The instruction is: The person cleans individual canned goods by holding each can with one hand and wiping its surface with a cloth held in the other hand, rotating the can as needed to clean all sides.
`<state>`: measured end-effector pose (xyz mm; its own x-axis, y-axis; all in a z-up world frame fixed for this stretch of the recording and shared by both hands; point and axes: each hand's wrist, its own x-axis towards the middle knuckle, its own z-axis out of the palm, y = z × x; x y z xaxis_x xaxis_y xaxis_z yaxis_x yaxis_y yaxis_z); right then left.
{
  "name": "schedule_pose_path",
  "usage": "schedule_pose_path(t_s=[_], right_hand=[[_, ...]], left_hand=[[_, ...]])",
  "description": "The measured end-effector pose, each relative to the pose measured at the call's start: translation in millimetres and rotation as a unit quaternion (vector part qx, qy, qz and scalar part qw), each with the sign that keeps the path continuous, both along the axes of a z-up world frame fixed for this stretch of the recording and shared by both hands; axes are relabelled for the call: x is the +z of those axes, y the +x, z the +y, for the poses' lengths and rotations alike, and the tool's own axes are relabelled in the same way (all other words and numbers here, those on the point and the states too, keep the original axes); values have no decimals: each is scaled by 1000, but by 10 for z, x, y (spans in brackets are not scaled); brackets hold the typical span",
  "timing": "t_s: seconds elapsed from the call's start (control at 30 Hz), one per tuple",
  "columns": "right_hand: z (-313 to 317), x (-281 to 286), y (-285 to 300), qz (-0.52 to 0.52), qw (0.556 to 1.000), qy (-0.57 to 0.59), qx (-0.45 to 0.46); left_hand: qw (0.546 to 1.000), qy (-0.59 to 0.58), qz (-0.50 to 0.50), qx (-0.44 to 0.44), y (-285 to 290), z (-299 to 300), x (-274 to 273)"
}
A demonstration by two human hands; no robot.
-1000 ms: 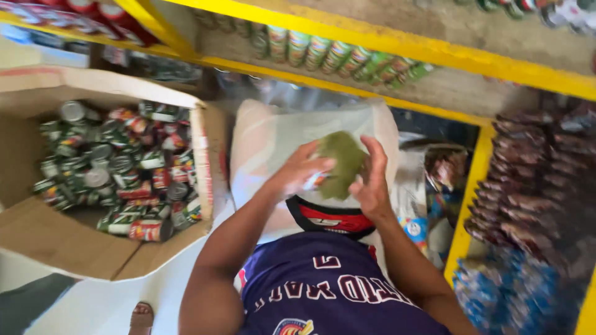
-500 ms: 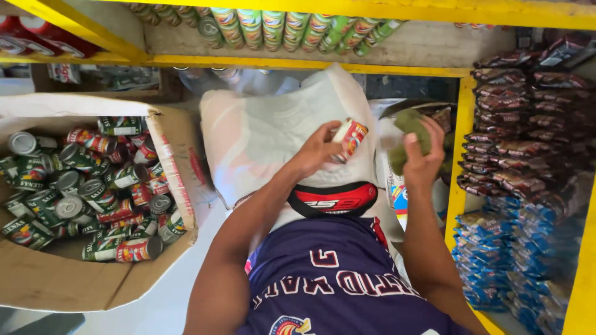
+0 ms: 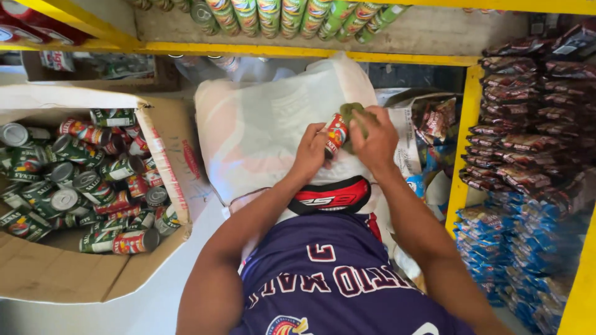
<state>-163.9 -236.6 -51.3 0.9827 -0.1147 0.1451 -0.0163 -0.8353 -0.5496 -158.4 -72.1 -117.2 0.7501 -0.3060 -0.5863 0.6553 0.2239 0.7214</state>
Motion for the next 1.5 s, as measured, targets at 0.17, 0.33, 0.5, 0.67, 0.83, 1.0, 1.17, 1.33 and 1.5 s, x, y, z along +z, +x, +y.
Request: schedule_pose_path(t_s=[0.17, 0.33, 0.5, 0.67, 0.83, 1.0, 1.17, 1.33, 1.5], right_hand=[[149, 218, -140, 2, 998, 22, 65], [-488, 8, 129, -34, 999, -9, 1], [-332, 540, -70, -16, 997, 67, -18], [123, 554, -283, 75, 987, 83, 111], [-62, -92, -148, -11, 999, 50, 8], [132, 205, -89, 11, 999, 48, 1], [-66, -22, -104, 2, 996, -23, 88], [112, 313, -72, -9, 992, 17, 126], [-33, 151, -97, 24, 992, 14, 126]], left_hand=[[996, 11, -93, 13, -141, -70, -277], [994, -16, -109, -17, -39, -45, -193], [951, 149, -266, -50, -26, 58, 389], [907, 238, -323, -131, 19, 68, 477], [887, 254, -359, -143, 23, 90, 374], [868, 273, -397, -122, 26, 122, 283], [901, 240, -324, -162, 50, 160, 492], [882, 270, -359, -141, 55, 147, 354], [855, 255, -436, -119, 23, 160, 348]])
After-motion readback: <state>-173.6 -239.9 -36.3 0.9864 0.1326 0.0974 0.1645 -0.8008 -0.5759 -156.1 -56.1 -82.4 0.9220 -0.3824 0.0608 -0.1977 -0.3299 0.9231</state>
